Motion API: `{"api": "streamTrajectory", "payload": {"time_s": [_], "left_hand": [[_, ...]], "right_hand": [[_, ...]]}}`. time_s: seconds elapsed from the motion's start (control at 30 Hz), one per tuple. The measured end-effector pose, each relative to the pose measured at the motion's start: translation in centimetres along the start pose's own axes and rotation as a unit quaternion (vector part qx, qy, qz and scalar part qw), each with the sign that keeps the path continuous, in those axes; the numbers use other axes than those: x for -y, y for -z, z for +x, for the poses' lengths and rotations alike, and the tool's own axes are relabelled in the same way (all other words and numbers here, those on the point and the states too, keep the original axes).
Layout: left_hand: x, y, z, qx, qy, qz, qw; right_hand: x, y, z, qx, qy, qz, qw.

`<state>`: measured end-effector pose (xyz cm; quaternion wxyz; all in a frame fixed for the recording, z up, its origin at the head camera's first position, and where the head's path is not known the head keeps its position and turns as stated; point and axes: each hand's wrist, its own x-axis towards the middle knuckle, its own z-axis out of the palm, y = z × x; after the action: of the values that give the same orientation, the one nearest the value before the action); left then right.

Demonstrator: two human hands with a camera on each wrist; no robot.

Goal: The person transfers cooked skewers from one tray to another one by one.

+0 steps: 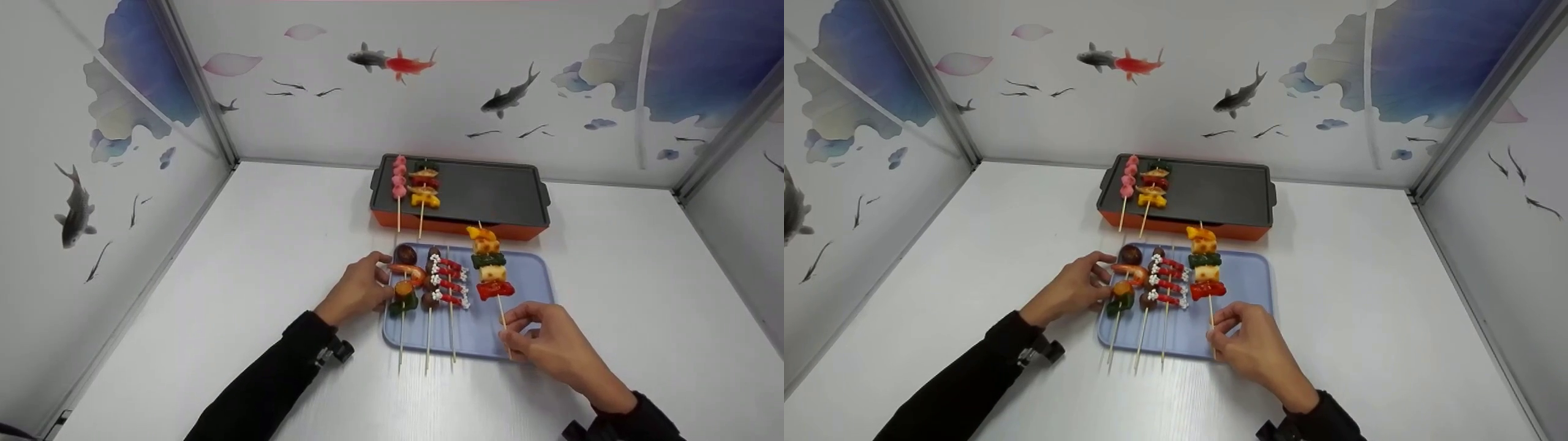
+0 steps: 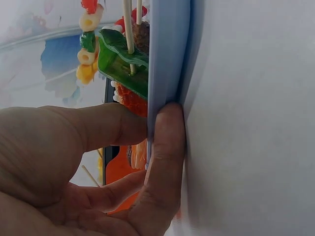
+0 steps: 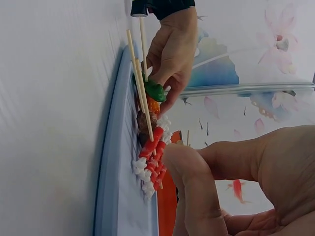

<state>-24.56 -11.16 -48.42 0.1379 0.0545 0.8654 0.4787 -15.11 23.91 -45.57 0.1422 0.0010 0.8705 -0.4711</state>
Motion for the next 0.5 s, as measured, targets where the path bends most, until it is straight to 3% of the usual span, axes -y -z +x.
{"api": "streamTrajectory", "payload": {"time_s": [0.5], "left_hand": [[0.0,0.0,-0.2,0.004,0.002,-0.002,1.0]], "right_hand": [[-1.3,-0.7,0.2,0.04,-0.011,0.042,0.9982]]}}
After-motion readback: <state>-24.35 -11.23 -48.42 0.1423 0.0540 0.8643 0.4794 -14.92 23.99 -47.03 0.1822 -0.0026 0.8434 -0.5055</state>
